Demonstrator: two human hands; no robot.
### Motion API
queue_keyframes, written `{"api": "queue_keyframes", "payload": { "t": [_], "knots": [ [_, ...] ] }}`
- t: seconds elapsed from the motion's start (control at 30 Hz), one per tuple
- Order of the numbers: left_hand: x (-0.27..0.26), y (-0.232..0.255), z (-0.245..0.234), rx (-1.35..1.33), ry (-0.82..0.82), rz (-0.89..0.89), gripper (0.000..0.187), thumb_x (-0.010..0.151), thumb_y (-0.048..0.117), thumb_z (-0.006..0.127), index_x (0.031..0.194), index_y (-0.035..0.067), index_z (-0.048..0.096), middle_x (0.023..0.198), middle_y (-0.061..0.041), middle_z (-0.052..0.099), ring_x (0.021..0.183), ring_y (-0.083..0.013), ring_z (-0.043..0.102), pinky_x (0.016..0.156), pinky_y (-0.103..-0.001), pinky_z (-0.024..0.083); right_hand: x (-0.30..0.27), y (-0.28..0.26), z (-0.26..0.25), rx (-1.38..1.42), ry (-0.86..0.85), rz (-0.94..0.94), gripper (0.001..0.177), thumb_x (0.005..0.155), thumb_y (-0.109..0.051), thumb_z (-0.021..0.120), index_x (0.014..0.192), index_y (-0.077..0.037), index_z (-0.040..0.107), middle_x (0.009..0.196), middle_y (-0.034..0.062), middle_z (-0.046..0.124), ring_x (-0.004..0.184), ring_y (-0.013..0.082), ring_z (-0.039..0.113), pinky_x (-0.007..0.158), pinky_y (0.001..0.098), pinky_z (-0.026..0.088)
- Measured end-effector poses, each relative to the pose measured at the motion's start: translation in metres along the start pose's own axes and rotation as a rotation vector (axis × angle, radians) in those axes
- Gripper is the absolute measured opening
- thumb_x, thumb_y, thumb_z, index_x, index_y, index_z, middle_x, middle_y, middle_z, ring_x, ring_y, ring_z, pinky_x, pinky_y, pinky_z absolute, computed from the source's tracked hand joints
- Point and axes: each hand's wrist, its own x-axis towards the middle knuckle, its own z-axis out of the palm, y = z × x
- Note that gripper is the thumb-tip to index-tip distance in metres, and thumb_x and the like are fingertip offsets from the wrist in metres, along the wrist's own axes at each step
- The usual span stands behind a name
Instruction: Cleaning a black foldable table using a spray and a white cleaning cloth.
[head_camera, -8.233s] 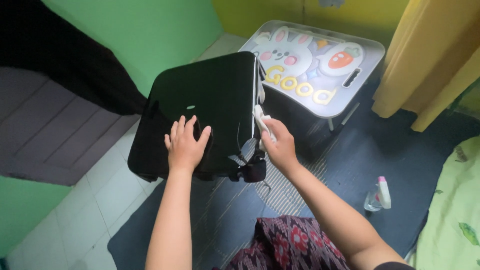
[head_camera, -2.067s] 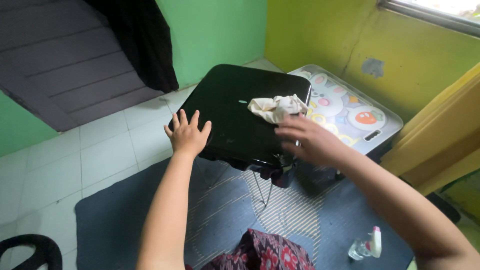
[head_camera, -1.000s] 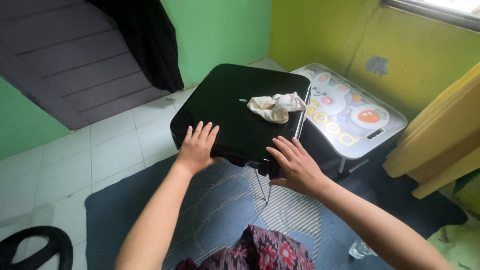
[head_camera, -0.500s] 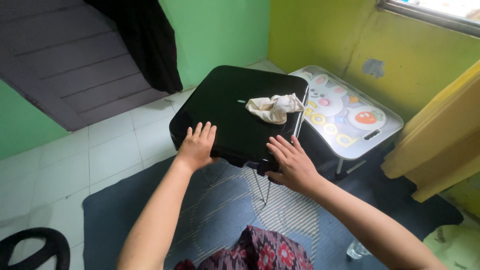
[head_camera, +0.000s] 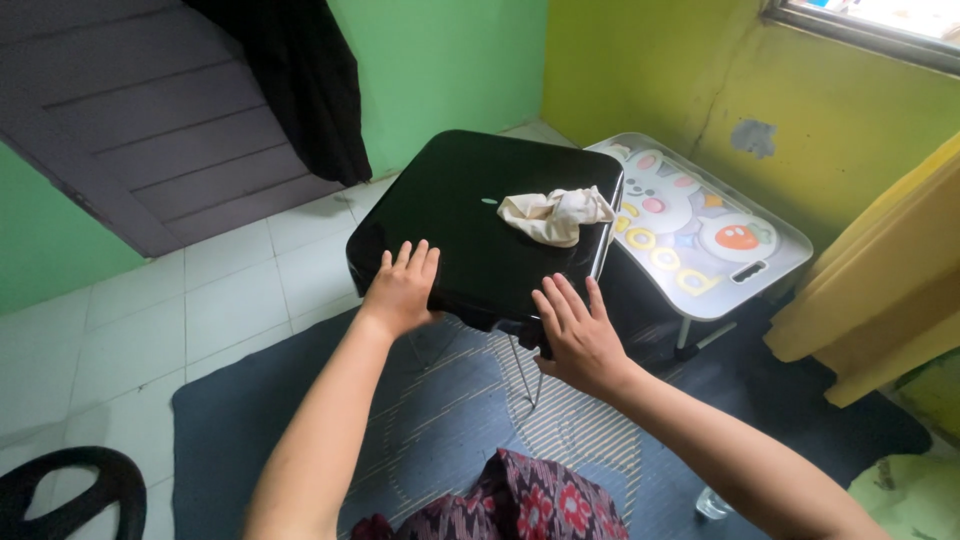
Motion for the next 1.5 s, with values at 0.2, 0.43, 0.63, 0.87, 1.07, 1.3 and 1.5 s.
{"api": "queue_keyframes", "payload": {
  "t": [0.2, 0.43, 0.63, 0.87, 1.07, 1.3, 1.5],
  "knots": [
    [0.0, 0.001, -0.003, 0.034, -0.024, -0.006, 0.096, 0.071, 0.042, 0.085, 0.145, -0.002, 0.045, 0.15, -0.026, 0.047, 0.138, -0.0456, 0.047, 0.108, -0.061, 0.042, 0.004, -0.001, 0.008, 0.006, 0.085, -0.003, 0.091, 0.067, -0.042, 0.078, 0.138, 0.006, 0.048, 0.145, 0.0277, 0.048, 0.141, 0.0394, 0.041, 0.118, 0.0566, 0.025],
    [0.0, -0.001, 0.002, 0.003, -0.027, -0.005, 0.1, 0.067, 0.045, 0.087, 0.145, -0.002, 0.045, 0.149, -0.026, 0.048, 0.138, -0.0453, 0.047, 0.108, -0.061, 0.041, 0.006, -0.005, 0.006, -0.03, 0.156, -0.009, 0.082, 0.067, -0.034, 0.074, 0.133, 0.009, 0.053, 0.14, 0.0288, 0.053, 0.137, 0.0402, 0.047, 0.118, 0.0542, 0.029],
    [0.0, 0.0, -0.004, 0.012, -0.03, -0.01, 0.103, 0.066, 0.049, 0.088, 0.145, -0.002, 0.046, 0.15, -0.025, 0.047, 0.138, -0.0449, 0.047, 0.109, -0.061, 0.041, 0.007, -0.003, 0.009, -0.07, 0.154, -0.054, 0.082, 0.066, -0.035, 0.072, 0.131, 0.012, 0.054, 0.138, 0.032, 0.054, 0.135, 0.0422, 0.048, 0.117, 0.0543, 0.031],
    [-0.006, -0.001, 0.002, 0.017, -0.002, -0.011, 0.1, 0.071, 0.051, 0.085, 0.147, 0.0, 0.045, 0.152, -0.024, 0.047, 0.14, -0.0425, 0.045, 0.111, -0.059, 0.039, 0.007, 0.004, -0.02, 0.032, 0.111, -0.02, 0.086, 0.07, -0.05, 0.076, 0.132, 0.006, 0.056, 0.138, 0.0259, 0.055, 0.136, 0.0386, 0.048, 0.114, 0.0632, 0.026],
    [-0.025, -0.019, -0.013, -0.097, 0.08, -0.049, 0.11, 0.069, 0.068, 0.08, 0.151, 0.005, 0.043, 0.156, -0.019, 0.044, 0.147, -0.038, 0.038, 0.118, -0.057, 0.032, 0.032, 0.078, -0.019, 0.252, 0.179, 0.131, 0.069, 0.084, -0.049, 0.077, 0.135, -0.006, 0.059, 0.144, 0.0183, 0.055, 0.141, 0.0376, 0.048, 0.119, 0.0611, 0.03],
    [-0.05, -0.055, -0.006, -0.149, -0.014, -0.565, 0.109, 0.075, 0.075, 0.074, 0.157, 0.015, 0.035, 0.158, -0.024, 0.036, 0.143, -0.0432, 0.034, 0.11, -0.054, 0.035, 0.089, 0.133, -0.004, 0.227, 0.255, 0.033, 0.078, 0.083, -0.046, 0.079, 0.146, -0.009, 0.055, 0.151, 0.0309, 0.046, 0.137, 0.0504, 0.038, 0.107, 0.0545, 0.037],
    [-0.053, -0.058, -0.001, -0.302, 0.051, -0.539, 0.111, 0.076, 0.071, 0.073, 0.159, 0.011, 0.033, 0.156, -0.022, 0.045, 0.13, -0.0406, 0.057, 0.1, -0.045, 0.053, 0.116, 0.131, 0.045, 0.431, -0.014, 0.005, 0.053, 0.092, -0.036, 0.071, 0.141, -0.021, 0.06, 0.144, 0.0148, 0.057, 0.133, 0.0412, 0.05, 0.107, 0.0514, 0.047]
  ]
}}
